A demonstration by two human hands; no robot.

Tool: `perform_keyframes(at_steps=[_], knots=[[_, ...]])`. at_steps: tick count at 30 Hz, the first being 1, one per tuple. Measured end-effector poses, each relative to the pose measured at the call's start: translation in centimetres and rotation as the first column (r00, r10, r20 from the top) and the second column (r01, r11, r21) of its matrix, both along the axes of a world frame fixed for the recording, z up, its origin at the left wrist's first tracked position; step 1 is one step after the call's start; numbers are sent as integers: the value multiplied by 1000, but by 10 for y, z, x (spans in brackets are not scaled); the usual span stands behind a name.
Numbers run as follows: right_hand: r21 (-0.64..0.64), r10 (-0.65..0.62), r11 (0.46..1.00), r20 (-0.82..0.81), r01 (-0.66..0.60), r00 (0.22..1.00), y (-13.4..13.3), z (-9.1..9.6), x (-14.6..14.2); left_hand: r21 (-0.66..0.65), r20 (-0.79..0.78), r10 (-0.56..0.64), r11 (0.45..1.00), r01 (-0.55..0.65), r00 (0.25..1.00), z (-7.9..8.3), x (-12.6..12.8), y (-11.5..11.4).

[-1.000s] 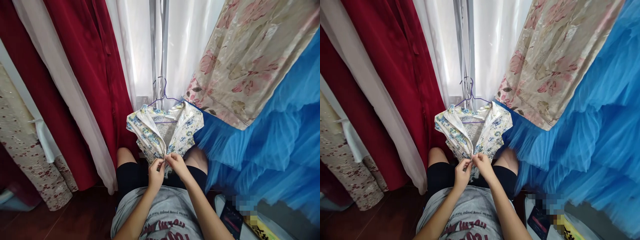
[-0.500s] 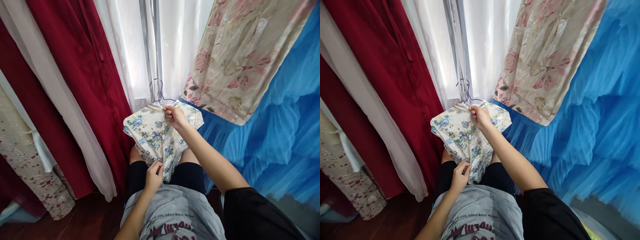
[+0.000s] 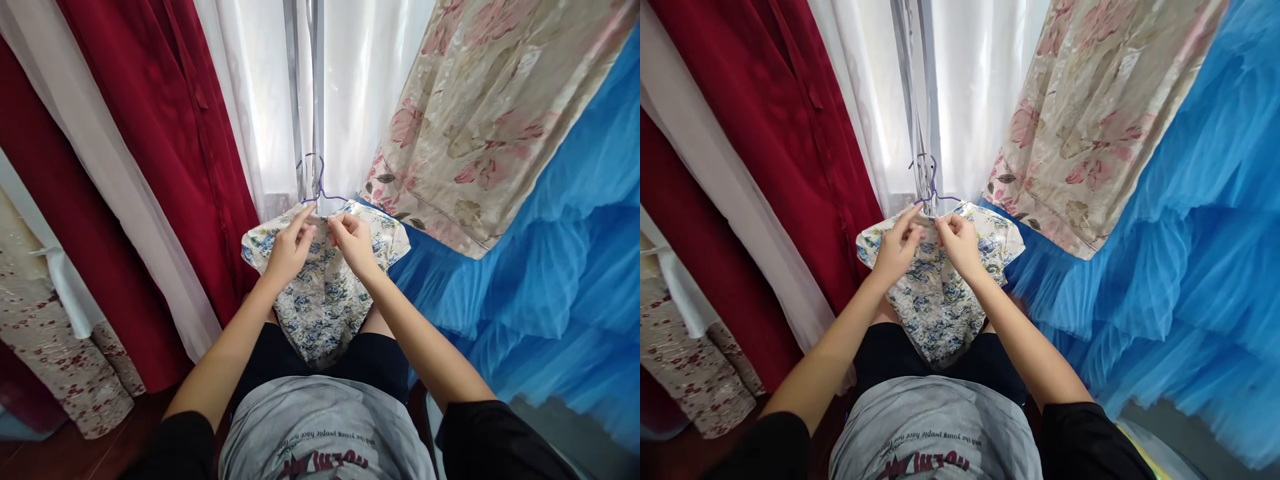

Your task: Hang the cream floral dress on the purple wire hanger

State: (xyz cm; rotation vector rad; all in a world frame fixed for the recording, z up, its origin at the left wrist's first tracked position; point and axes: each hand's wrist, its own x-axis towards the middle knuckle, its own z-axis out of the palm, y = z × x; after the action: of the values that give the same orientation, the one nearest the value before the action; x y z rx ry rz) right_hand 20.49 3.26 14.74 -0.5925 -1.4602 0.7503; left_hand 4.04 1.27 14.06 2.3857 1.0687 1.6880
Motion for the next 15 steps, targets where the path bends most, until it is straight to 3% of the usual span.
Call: perform_keyframes(at_steps=[3,7,10,12,15], knots=[[17,7,1000,23,-7,1000,2,0,4,25,-154,46,999,-42,987,27,3,12],[42,-79,996,99,75,992,11,-16,2,-3,-168,75,997,-76,983,31,7,10],[35,-211,977,187,208,960,14,-46,-8,-40,14,22,999,-21,1000,35,2,3],[-59,-169,981,198,184,965,11,-72,-16,-25,214,58,998,-54,975,39,-16,2],[-193,-149,965,141,175,979,-4,-108,-22,-16,552,163,983,-185,818,31,-71,12]])
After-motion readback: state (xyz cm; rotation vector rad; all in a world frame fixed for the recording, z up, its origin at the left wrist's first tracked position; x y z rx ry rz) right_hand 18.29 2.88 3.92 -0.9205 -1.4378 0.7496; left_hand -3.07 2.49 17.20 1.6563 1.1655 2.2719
